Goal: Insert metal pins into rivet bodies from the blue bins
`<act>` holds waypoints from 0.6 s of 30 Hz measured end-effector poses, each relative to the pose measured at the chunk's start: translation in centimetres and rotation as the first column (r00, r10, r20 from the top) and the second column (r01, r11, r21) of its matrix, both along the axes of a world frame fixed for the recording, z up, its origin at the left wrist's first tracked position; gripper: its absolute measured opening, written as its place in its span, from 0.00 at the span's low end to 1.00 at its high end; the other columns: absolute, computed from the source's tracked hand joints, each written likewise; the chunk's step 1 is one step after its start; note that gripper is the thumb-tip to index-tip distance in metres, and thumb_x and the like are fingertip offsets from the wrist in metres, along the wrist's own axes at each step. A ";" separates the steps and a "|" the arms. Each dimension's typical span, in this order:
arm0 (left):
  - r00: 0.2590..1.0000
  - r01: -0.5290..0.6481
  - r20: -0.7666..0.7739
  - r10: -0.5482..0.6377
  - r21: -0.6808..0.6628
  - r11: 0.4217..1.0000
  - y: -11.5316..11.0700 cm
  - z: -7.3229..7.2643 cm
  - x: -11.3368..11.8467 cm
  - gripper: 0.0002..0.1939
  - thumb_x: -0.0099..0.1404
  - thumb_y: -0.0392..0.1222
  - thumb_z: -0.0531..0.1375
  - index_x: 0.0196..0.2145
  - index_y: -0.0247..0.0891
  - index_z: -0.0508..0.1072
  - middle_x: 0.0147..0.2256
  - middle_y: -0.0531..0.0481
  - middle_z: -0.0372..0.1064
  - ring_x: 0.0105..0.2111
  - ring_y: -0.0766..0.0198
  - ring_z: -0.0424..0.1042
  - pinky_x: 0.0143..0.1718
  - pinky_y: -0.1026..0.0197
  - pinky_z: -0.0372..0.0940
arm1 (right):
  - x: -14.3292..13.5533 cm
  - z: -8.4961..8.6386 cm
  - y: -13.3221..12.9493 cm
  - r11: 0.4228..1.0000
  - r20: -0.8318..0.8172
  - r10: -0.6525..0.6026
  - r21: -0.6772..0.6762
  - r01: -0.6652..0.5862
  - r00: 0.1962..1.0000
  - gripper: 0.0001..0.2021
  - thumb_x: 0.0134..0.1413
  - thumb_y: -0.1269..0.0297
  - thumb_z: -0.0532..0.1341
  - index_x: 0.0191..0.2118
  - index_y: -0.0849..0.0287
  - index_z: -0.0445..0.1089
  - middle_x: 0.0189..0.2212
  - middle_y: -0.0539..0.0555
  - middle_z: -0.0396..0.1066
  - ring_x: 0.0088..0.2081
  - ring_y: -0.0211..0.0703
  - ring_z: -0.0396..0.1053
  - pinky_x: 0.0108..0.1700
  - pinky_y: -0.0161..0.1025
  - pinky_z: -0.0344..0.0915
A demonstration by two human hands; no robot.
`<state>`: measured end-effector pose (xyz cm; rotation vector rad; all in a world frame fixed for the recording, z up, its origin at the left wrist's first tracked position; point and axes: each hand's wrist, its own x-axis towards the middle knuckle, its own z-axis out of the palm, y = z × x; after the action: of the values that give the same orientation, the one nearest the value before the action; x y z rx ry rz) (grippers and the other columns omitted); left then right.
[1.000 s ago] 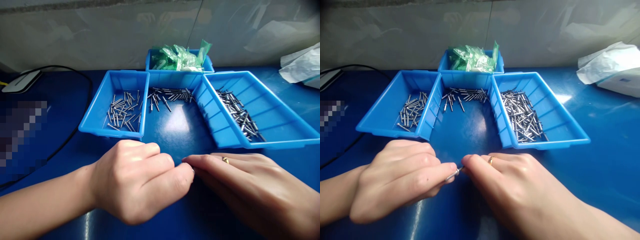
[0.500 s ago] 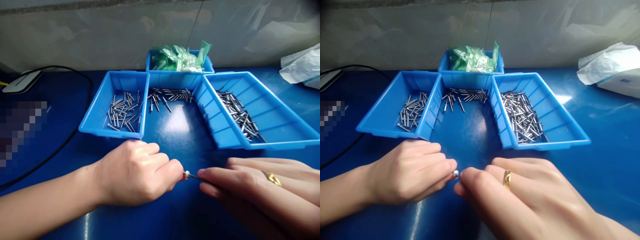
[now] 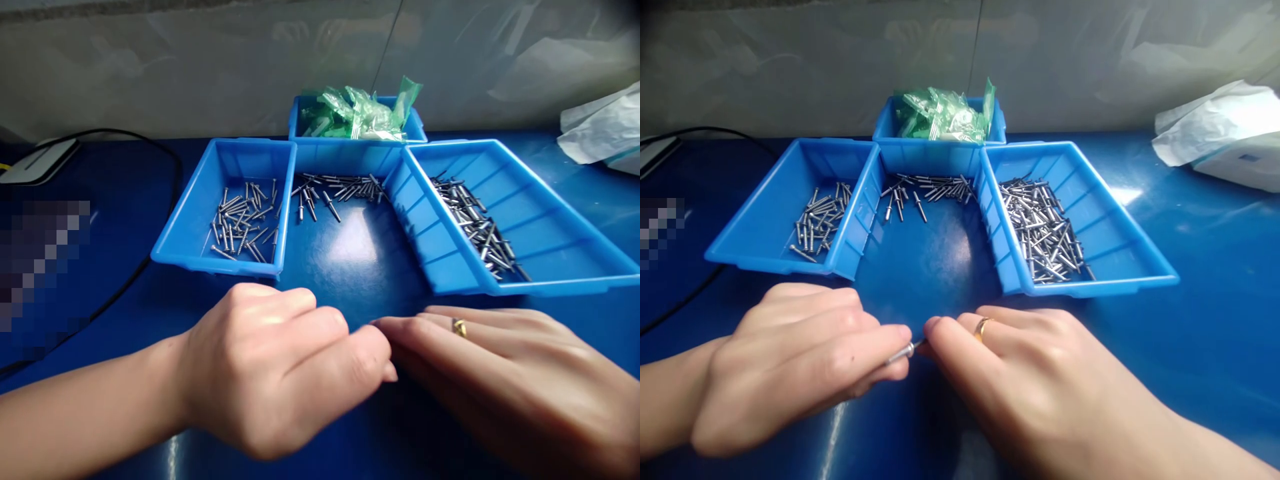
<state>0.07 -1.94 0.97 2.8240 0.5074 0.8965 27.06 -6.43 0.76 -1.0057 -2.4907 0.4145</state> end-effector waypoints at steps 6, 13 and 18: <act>0.998 0.049 0.041 -0.052 0.065 0.997 -0.6 -1.7 0.2 0.14 0.79 0.39 0.66 0.59 0.35 0.81 0.31 0.57 0.80 0.23 0.63 0.77 0.18 0.55 0.66 | -0.5 -0.2 0.3 0.999 -0.073 0.022 0.040 -0.019 0.997 0.15 0.81 0.78 0.50 0.55 0.53 0.70 0.38 0.52 0.87 0.28 0.42 0.84 0.30 0.34 0.77; 0.997 -0.060 0.052 0.054 0.135 0.989 -0.3 -1.6 0.1 0.08 0.81 0.35 0.62 0.51 0.36 0.81 0.29 0.54 0.79 0.24 0.62 0.77 0.22 0.56 0.65 | -0.4 0.8 1.0 0.995 0.003 0.011 0.096 -0.011 1.000 0.21 0.79 0.80 0.49 0.38 0.53 0.71 0.32 0.55 0.86 0.24 0.42 0.84 0.28 0.32 0.76; 0.989 -0.052 -0.121 0.087 0.270 0.961 0.7 -0.4 -0.2 0.15 0.86 0.31 0.56 0.41 0.36 0.80 0.26 0.55 0.76 0.22 0.65 0.73 0.18 0.57 0.57 | 0.0 0.5 0.7 0.991 0.051 -0.010 0.135 0.003 0.999 0.19 0.85 0.74 0.51 0.37 0.52 0.69 0.28 0.51 0.82 0.20 0.41 0.78 0.22 0.39 0.67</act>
<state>-0.11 -1.26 0.57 3.1448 0.5429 0.8519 27.02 -5.75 1.26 -0.9821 -2.5223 0.2173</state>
